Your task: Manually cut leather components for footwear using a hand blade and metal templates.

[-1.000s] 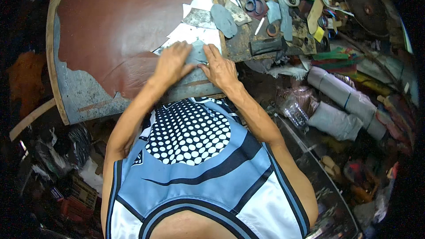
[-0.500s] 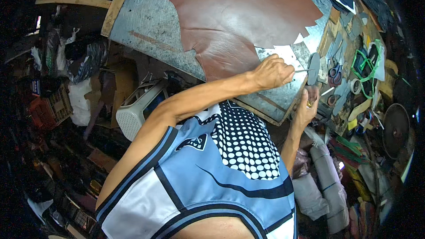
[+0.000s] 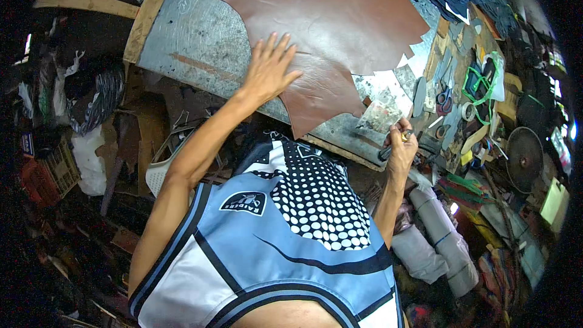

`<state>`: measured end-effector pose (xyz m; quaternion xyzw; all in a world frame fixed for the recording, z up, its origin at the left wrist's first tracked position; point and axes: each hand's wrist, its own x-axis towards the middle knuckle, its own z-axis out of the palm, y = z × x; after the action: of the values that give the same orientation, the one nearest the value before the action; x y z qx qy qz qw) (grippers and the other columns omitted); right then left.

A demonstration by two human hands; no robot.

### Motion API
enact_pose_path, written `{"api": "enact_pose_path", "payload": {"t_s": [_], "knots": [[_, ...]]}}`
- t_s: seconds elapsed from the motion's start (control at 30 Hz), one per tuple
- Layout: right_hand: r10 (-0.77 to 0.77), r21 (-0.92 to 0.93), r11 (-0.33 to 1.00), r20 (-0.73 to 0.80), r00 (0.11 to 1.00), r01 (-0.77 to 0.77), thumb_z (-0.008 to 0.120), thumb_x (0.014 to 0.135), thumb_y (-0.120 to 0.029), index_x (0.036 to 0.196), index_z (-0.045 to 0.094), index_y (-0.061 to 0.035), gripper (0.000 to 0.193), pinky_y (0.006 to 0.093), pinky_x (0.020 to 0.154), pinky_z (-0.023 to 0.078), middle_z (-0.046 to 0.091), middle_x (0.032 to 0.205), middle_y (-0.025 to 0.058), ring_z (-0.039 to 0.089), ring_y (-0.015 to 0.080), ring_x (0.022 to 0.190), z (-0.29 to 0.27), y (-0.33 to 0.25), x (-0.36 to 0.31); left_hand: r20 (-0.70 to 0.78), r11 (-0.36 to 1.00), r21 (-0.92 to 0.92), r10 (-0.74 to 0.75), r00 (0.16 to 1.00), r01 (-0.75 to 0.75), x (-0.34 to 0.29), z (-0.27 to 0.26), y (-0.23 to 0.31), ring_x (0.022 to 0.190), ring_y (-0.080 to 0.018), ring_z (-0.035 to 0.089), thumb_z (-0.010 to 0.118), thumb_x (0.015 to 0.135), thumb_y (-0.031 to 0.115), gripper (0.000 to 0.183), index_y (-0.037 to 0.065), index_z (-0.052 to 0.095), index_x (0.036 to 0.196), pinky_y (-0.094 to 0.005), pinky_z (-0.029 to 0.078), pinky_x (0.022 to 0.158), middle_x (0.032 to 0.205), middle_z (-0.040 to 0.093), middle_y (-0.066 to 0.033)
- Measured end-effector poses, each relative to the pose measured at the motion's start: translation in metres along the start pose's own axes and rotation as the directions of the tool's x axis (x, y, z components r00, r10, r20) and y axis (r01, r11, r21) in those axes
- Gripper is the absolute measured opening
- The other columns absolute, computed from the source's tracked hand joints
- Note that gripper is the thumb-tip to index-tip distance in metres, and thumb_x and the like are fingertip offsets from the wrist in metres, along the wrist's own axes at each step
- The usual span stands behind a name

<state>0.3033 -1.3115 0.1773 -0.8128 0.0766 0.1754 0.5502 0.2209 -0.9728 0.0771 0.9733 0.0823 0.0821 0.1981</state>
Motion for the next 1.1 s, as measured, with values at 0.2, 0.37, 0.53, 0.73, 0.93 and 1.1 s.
{"api": "enact_pose_path", "payload": {"t_s": [0.2,0.37,0.53,0.73,0.93,1.1], "knots": [[-0.031,0.016,0.999,-0.032,0.999,0.032,0.063,0.093,-0.009,0.133,0.053,0.0004,0.043,0.02,0.055,0.043,0.057,0.089,-0.0003,0.05,0.0051,0.064,0.021,0.001,-0.014,0.15,0.994,-0.108,0.028,0.988,-0.012,-0.06,-0.03,0.003,0.145,-0.0359,0.022,0.052,0.092,0.055,0.071,0.001,0.05,0.138,-0.056,0.015,0.117,0.154,0.033,-0.017],[0.021,-0.004,1.0,-0.057,0.998,-0.022,0.063,0.092,-0.009,0.123,0.058,0.0011,0.033,0.0203,0.054,0.044,0.061,0.085,0.0003,0.052,0.0058,0.062,0.037,0.0,-0.015,0.226,0.991,-0.134,0.054,0.973,-0.023,-0.07,-0.038,0.006,0.145,-0.0368,0.023,0.054,0.09,0.059,0.074,0.002,0.051,0.138,-0.0564,0.014,0.117,0.154,0.034,-0.0156],[0.049,0.038,0.998,-0.122,0.991,-0.044,0.062,0.092,-0.009,0.119,0.06,0.0027,0.029,0.0205,0.052,0.043,0.061,0.081,0.0,0.053,0.0059,0.061,0.053,-0.008,-0.012,0.225,0.983,-0.174,0.094,0.97,-0.055,-0.068,-0.045,0.005,0.144,-0.0367,0.025,0.056,0.09,0.056,0.069,0.002,0.057,0.132,-0.0566,0.014,0.117,0.152,0.038,-0.0151],[0.026,0.058,0.998,-0.276,0.961,-0.01,0.062,0.091,-0.008,0.116,0.062,0.0022,0.027,0.0216,0.049,0.042,0.06,0.077,-0.0004,0.051,0.0059,0.055,0.042,-0.018,0.004,0.208,0.946,-0.316,0.145,0.967,-0.074,-0.053,-0.055,-0.016,0.134,-0.0364,0.041,0.063,0.09,0.035,0.043,0.002,0.066,0.118,-0.055,0.026,0.112,0.136,0.056,-0.0146],[-0.005,-0.025,1.0,-0.201,0.98,0.0,0.064,0.091,-0.009,0.114,0.065,0.001,0.025,0.0203,0.048,0.037,0.057,0.074,-0.0012,0.047,0.0055,0.054,0.028,-0.028,0.017,0.099,0.972,-0.233,0.032,0.995,-0.008,-0.045,-0.053,-0.035,0.136,-0.0386,0.038,0.067,0.088,0.023,0.035,0.002,0.066,0.117,-0.0524,0.03,0.11,0.14,0.051,-0.0181],[-0.218,-0.417,0.886,0.011,0.976,0.203,0.059,0.091,-0.006,0.103,0.07,-0.0023,0.017,0.0271,0.067,0.045,0.064,0.081,0.0048,0.058,0.0135,0.074,0.04,-0.041,0.034,0.055,0.991,-0.065,-0.115,0.992,0.118,-0.05,-0.055,-0.025,0.14,-0.0414,0.031,0.068,0.088,0.025,0.047,0.006,0.059,0.13,-0.0526,0.026,0.113,0.148,0.038,-0.024]]}}
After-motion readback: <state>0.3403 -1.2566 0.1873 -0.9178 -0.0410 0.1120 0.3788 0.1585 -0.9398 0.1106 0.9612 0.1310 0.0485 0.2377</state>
